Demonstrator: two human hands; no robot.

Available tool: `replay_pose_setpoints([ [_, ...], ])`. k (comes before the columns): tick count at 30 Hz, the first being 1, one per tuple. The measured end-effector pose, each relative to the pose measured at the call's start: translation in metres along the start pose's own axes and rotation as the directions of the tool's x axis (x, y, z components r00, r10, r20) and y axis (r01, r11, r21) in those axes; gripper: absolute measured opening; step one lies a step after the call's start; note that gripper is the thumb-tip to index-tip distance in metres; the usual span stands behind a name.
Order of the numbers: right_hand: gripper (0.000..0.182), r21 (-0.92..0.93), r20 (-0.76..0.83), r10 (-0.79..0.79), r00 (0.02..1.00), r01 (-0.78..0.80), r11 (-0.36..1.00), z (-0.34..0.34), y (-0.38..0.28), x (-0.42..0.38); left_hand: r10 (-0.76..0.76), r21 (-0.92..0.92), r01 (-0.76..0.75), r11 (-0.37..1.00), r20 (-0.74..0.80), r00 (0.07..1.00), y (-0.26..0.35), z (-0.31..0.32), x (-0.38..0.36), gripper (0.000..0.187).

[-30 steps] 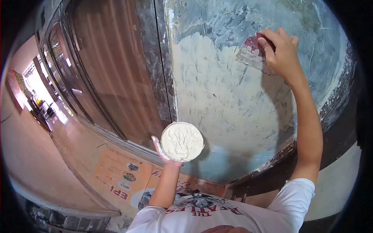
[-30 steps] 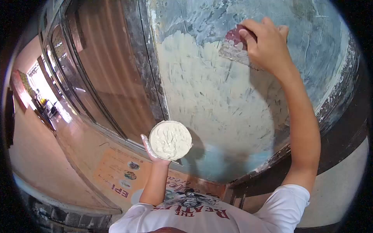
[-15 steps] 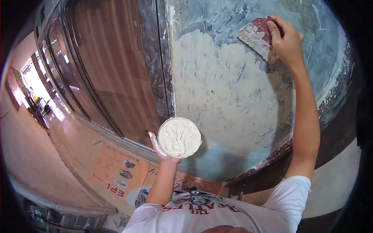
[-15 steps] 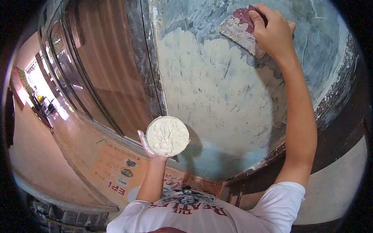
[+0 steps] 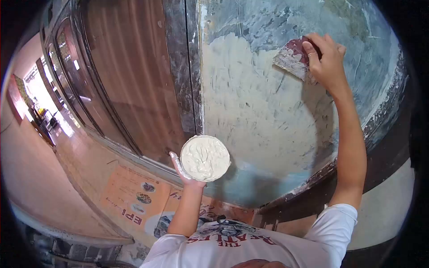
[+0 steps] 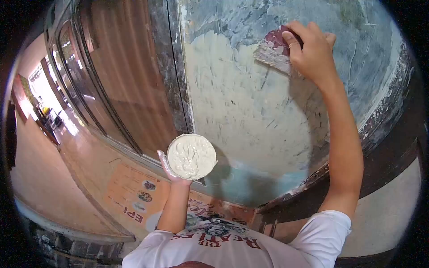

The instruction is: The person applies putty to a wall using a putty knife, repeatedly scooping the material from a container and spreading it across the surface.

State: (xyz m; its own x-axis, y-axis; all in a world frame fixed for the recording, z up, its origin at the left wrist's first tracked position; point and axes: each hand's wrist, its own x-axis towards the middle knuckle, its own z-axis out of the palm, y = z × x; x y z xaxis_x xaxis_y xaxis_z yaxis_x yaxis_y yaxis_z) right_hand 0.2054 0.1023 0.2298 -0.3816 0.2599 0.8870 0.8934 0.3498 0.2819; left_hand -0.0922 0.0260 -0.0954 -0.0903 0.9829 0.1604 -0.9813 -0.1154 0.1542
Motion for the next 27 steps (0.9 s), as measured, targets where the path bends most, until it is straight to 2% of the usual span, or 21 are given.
replay_pose_setpoints([
  [1, 0.020, -0.001, 0.003, 0.000, 1.000, 0.000, 1.000, 0.000, 0.002, 0.001, -0.018, -0.026, 0.018, 1.000, 0.018, 1.000, 0.000, -0.001, 0.000, 0.086],
  [3, 0.021, -0.057, -0.157, 0.051, 0.986, -0.061, 0.997, 0.001, 0.016, 0.004, -0.042, -0.049, 0.044, 0.998, 0.036, 0.998, -0.001, -0.002, 0.000, 0.086],
  [4, 0.021, 0.044, -0.188, 0.123, 0.974, -0.117, 0.992, -0.001, 0.028, 0.008, -0.042, -0.049, 0.044, 0.998, 0.047, 0.998, -0.002, -0.001, 0.000, 0.086],
  [5, 0.021, 0.044, -0.187, 0.121, 0.975, -0.115, 0.992, -0.002, 0.035, 0.006, -0.038, -0.050, 0.041, 0.998, 0.059, 0.998, -0.002, 0.000, 0.000, 0.086],
  [7, 0.021, 0.197, -0.235, 0.161, 0.958, -0.116, 0.974, -0.002, 0.038, 0.005, -0.035, -0.061, 0.037, 0.997, 0.042, 0.999, -0.001, 0.001, 0.000, 0.085],
  [8, 0.021, 0.171, -0.167, 0.104, 0.981, -0.075, 0.982, -0.003, 0.036, -0.001, -0.039, -0.070, 0.040, 0.997, 0.026, 0.999, 0.000, 0.001, 0.000, 0.085],
  [9, 0.021, 0.169, -0.167, 0.101, 0.981, -0.072, 0.983, -0.004, 0.029, -0.006, -0.038, -0.073, 0.040, 0.997, 0.028, 0.999, 0.000, 0.001, 0.001, 0.085],
  [11, 0.021, -0.043, -0.074, -0.028, 0.997, 0.025, 0.999, -0.004, 0.013, -0.012, -0.024, -0.054, 0.029, 0.998, 0.091, 0.996, -0.001, 0.001, 0.002, 0.085],
  [12, 0.021, -0.098, -0.089, -0.004, 0.996, -0.004, 0.995, -0.002, 0.015, -0.011, -0.021, -0.046, 0.024, 0.999, 0.069, 0.997, -0.001, 0.004, 0.002, 0.085],
  [13, 0.021, -0.100, -0.088, 0.000, 0.996, -0.009, 0.995, -0.003, 0.022, -0.008, -0.026, -0.043, 0.029, 0.999, 0.069, 0.997, -0.001, 0.006, 0.002, 0.085],
  [16, 0.021, 0.107, -0.232, 0.158, 0.960, -0.137, 0.985, -0.008, 0.040, 0.004, -0.013, -0.033, 0.014, 0.999, 0.019, 1.000, -0.001, 0.008, 0.003, 0.085],
  [17, 0.021, 0.107, -0.234, 0.158, 0.959, -0.136, 0.985, -0.007, 0.041, 0.002, -0.013, -0.033, 0.014, 0.999, 0.021, 1.000, 0.000, 0.008, 0.003, 0.085],
  [19, 0.021, 0.161, -0.129, 0.089, 0.988, -0.068, 0.985, -0.008, 0.033, -0.004, -0.008, -0.026, 0.008, 1.000, 0.015, 1.000, 0.002, 0.009, 0.002, 0.085],
  [20, 0.022, 0.026, -0.092, -0.007, 0.996, 0.010, 1.000, -0.009, 0.024, -0.009, -0.005, -0.024, 0.005, 1.000, 0.011, 1.000, 0.003, 0.009, 0.001, 0.085],
  [21, 0.022, 0.028, -0.091, -0.009, 0.996, 0.011, 1.000, -0.009, 0.021, -0.007, -0.003, -0.025, 0.003, 1.000, 0.009, 1.000, 0.002, 0.008, 0.001, 0.085],
  [23, 0.022, -0.105, -0.051, 0.036, 0.998, -0.041, 0.994, -0.009, 0.018, -0.006, -0.012, -0.043, 0.014, 0.999, 0.061, 0.998, 0.003, 0.008, 0.001, 0.085],
  [24, 0.021, -0.086, -0.149, 0.055, 0.987, -0.069, 0.994, -0.005, 0.028, -0.003, -0.019, -0.062, 0.022, 0.998, 0.049, 0.999, 0.004, 0.008, 0.001, 0.086],
  [25, 0.021, -0.088, -0.151, 0.055, 0.987, -0.069, 0.994, -0.006, 0.035, -0.001, -0.019, -0.062, 0.023, 0.998, 0.052, 0.998, 0.004, 0.009, 0.001, 0.086],
  [27, 0.021, 0.152, -0.153, 0.134, 0.979, -0.110, 0.982, -0.010, 0.043, 0.002, -0.014, -0.015, 0.015, 1.000, 0.072, 0.997, 0.005, 0.010, 0.000, 0.086],
])
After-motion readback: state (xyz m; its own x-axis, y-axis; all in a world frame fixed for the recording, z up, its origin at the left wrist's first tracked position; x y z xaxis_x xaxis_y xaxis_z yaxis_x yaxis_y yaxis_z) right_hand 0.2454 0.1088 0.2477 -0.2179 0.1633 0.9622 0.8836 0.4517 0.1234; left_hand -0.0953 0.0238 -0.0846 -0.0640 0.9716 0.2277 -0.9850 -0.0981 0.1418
